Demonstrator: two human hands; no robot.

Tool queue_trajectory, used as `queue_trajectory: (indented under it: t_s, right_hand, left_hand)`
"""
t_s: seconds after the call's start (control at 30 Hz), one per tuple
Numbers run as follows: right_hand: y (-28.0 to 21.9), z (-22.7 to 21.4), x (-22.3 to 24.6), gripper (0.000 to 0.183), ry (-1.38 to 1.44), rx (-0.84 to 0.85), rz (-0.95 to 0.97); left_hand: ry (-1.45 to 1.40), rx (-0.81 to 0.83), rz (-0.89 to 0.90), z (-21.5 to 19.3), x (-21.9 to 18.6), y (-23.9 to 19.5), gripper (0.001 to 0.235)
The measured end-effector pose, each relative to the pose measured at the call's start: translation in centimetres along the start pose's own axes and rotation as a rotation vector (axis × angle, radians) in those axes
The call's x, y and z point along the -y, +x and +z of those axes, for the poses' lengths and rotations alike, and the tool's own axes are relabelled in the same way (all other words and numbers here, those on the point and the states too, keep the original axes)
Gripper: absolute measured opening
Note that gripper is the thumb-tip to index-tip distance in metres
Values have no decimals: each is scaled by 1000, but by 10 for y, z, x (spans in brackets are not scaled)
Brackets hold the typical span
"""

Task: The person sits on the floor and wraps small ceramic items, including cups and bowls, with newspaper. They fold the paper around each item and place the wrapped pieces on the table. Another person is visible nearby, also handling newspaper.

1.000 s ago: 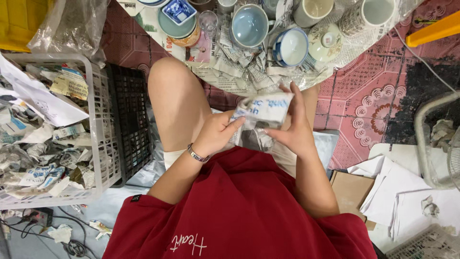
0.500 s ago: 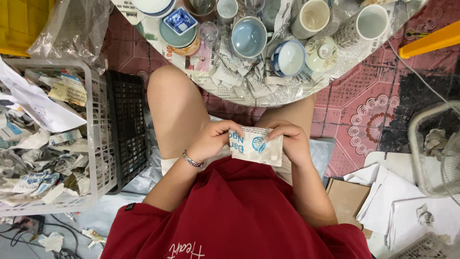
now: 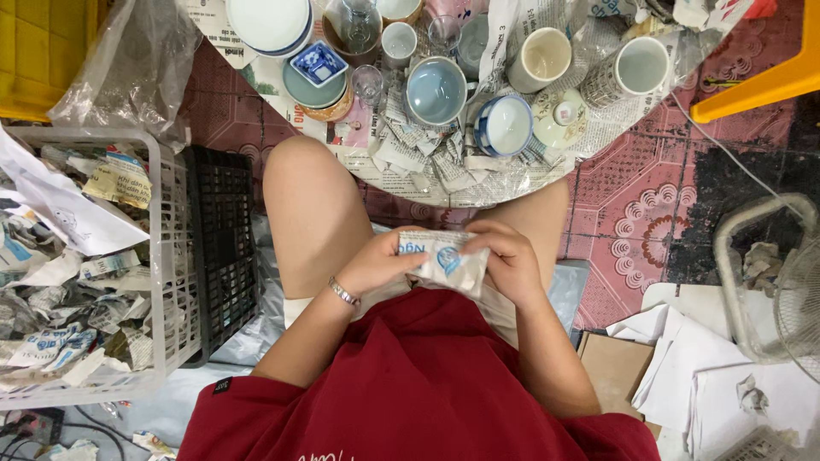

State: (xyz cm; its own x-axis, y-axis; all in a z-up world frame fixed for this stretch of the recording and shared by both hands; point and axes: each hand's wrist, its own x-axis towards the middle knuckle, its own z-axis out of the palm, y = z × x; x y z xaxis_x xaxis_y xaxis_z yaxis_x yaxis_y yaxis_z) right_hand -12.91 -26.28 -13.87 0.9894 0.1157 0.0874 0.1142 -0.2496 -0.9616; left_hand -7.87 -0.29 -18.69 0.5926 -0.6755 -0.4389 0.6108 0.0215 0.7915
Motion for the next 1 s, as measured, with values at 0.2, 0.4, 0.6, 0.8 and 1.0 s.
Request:
queue_trajectory:
  t_s: [0.2,0.4,0.6,0.8,1.0]
  right_hand:
    - [13,28,-71,25,116,-260,292]
    - [10,28,-133,23,144,-326,269]
    - [15,38,-122,23,103,-340,159]
    - [14,38,-115,22,196,-291,225]
    - [12,39,-119,24,177,-270,220]
  left_hand:
    - [-227,-472,29,-26,43,51,32]
    - [-82,-401,78,-24,69,69,27]
    - [136,-429,114,-22,70,68,28]
    - [114,-428,79,-20,72,70,27]
    - [104,-428,69,-19,70,67,28]
